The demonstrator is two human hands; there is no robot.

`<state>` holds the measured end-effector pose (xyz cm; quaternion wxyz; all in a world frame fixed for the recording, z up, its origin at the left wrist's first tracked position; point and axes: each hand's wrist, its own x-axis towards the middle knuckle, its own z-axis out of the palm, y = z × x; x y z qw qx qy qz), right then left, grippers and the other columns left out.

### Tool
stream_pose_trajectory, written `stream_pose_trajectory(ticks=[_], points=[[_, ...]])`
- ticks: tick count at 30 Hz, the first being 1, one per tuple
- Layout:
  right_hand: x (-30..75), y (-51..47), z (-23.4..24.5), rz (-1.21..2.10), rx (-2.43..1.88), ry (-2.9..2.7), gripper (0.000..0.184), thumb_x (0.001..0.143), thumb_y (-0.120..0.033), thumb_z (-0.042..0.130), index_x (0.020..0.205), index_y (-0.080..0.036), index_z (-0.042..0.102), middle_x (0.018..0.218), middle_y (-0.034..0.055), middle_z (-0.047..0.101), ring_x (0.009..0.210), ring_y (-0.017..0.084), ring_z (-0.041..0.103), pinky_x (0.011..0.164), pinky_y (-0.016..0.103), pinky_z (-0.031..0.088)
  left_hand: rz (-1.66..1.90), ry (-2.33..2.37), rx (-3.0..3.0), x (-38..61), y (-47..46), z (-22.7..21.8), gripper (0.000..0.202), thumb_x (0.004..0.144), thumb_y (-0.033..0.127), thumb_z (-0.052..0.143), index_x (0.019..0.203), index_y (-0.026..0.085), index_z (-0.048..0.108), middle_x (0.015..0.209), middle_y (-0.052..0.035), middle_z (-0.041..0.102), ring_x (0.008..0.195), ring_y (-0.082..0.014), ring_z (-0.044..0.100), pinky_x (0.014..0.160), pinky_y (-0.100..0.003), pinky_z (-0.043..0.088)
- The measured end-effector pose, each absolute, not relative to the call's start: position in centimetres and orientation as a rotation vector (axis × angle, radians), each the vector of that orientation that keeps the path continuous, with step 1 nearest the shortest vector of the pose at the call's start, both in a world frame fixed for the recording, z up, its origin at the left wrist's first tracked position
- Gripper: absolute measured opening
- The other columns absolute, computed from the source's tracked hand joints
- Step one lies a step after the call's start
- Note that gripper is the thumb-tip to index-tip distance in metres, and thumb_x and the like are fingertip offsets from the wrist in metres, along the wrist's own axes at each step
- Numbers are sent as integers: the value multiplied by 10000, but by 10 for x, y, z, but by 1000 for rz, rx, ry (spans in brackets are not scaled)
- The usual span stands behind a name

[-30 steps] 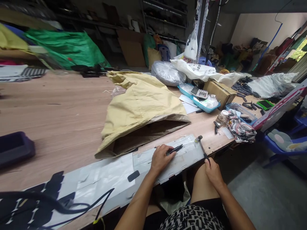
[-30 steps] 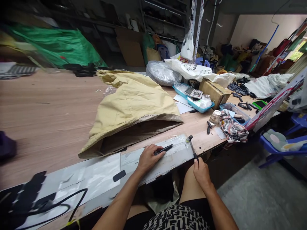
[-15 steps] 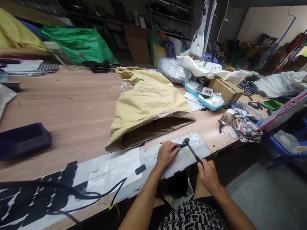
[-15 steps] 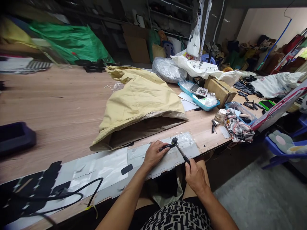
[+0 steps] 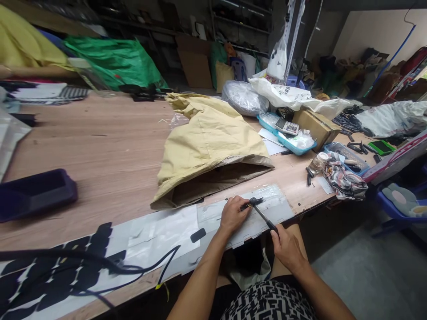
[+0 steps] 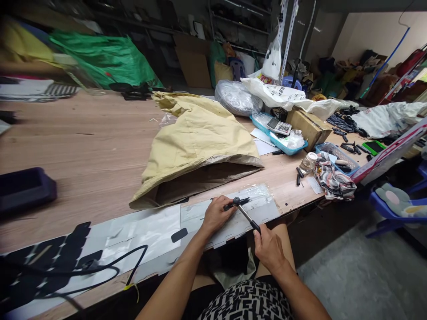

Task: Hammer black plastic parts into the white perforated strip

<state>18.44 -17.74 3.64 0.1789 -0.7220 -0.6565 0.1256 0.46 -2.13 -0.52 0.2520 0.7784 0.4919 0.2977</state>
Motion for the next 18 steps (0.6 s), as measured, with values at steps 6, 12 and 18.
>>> stream_pose_trajectory(ticks=[6, 12, 18], points=[[212, -168, 37, 304, -2273, -1702, 354, 988, -379, 347, 1075, -182, 628, 841, 81, 709, 793, 211, 653, 664, 256, 376, 803, 1341, 2102, 5, -22, -4, 201, 831, 322, 624, 986, 241, 724, 869, -32, 634, 885, -217, 534, 812, -343, 427], [237, -158, 45, 354, -2635, -1511, 342, 1012, -351, 314, 1055, -161, 595, 874, 112, 721, 775, 218, 673, 632, 267, 353, 816, 1330, 2117, 4, -18, -2, 190, 827, 330, 632, 965, 233, 720, 857, -34, 644, 872, -222, 550, 803, -349, 437], [233, -159, 45, 380, -2723, -1520, 316, 1021, -343, 297, 1030, -159, 554, 848, 110, 710, 742, 206, 665, 600, 265, 302, 914, 1078, 2040, -3, -71, 13, 220, 881, 365, 579, 1000, 211, 682, 865, -39, 669, 761, -171, 602, 699, -285, 469]])
